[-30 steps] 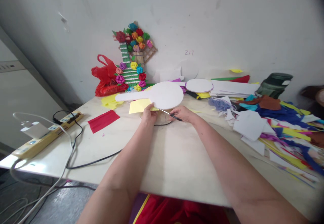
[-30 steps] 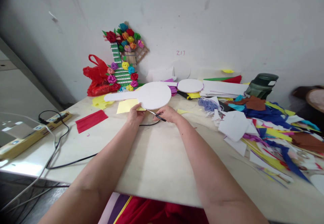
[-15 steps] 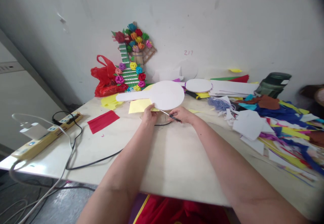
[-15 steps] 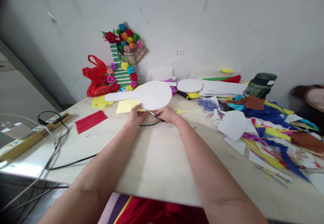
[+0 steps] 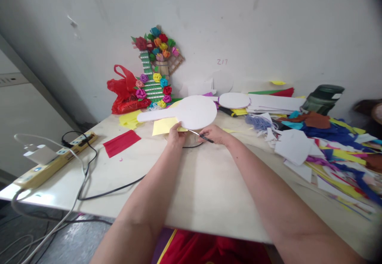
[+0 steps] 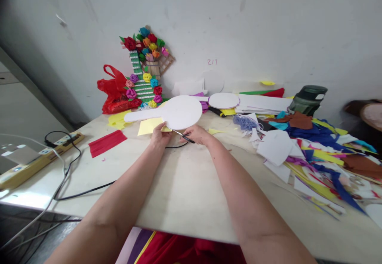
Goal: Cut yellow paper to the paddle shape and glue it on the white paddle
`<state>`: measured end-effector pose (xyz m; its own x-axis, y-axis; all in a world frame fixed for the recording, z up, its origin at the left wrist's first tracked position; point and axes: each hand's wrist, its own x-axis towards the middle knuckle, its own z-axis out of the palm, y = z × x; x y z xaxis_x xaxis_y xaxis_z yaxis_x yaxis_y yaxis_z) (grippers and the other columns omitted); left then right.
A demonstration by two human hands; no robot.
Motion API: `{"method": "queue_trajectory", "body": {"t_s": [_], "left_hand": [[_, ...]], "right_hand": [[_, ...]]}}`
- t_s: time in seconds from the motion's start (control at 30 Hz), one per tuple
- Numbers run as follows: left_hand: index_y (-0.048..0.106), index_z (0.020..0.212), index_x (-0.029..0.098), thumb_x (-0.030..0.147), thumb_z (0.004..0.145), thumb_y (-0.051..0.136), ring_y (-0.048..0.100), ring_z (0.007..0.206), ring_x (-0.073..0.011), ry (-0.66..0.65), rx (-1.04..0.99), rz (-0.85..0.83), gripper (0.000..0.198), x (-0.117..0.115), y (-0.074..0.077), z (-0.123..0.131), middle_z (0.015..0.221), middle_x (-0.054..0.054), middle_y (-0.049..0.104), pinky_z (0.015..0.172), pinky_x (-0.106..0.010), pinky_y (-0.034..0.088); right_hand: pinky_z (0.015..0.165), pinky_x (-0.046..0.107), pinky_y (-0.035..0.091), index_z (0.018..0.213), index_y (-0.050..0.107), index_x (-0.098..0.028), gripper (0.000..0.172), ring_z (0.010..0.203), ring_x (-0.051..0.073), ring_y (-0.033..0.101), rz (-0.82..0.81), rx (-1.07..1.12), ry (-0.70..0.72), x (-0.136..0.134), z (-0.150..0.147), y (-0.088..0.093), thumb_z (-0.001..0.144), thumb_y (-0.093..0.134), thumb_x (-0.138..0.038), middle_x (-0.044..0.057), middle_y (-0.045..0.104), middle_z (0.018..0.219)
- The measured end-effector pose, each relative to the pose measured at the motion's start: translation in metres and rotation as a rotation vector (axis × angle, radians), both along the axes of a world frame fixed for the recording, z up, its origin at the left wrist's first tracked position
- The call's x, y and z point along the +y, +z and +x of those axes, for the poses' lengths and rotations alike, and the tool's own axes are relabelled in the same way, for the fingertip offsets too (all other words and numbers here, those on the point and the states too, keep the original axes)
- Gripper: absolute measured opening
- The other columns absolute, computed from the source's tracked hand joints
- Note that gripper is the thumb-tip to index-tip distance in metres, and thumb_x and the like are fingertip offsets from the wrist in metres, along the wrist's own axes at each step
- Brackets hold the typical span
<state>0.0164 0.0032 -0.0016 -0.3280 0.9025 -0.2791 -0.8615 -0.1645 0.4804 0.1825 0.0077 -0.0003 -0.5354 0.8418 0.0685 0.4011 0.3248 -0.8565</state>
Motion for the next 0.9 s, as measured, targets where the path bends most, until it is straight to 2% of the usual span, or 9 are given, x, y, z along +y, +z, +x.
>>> {"method": "queue_trajectory", "body": {"t_s": [0.37, 0.63, 0.9], "left_hand": [[0.055, 0.081, 0.015, -0.002, 0.068, 0.058, 0.06, 0.064, -0.0126, 0.039, -0.018, -0.009, 0.021, 0.003, 0.0, 0.002, 0.075, -0.002, 0.062, 0.053, -0.021, 0.049], [0.055, 0.082, 0.015, -0.001, 0.066, 0.06, 0.061, 0.063, -0.0124, 0.071, -0.005, -0.018, 0.023, 0.004, -0.002, 0.002, 0.075, -0.001, 0.062, 0.051, -0.021, 0.048], [0.055, 0.082, 0.015, 0.0, 0.067, 0.059, 0.06, 0.061, -0.0124, 0.039, 0.029, -0.005, 0.021, 0.005, -0.003, 0.005, 0.074, -0.002, 0.063, 0.05, -0.02, 0.046]], "right_hand": [[0.037, 0.019, 0.023, 0.074, 0.069, -0.012, 0.042, 0.04, 0.004, 0.032, -0.037, -0.035, -0.013, -0.01, -0.001, 0.011, 0.052, 0.072, -0.047, -0.005, 0.046, 0.047], [0.032, 0.018, 0.027, 0.076, 0.069, -0.012, 0.041, 0.037, 0.004, 0.033, -0.044, -0.04, -0.002, -0.009, -0.003, 0.007, 0.054, 0.071, -0.047, -0.006, 0.045, 0.043], [0.032, 0.018, 0.028, 0.069, 0.066, -0.013, 0.033, 0.035, 0.004, 0.033, -0.087, -0.024, 0.022, -0.011, -0.004, 0.008, 0.056, 0.071, -0.043, -0.007, 0.043, 0.039]]}}
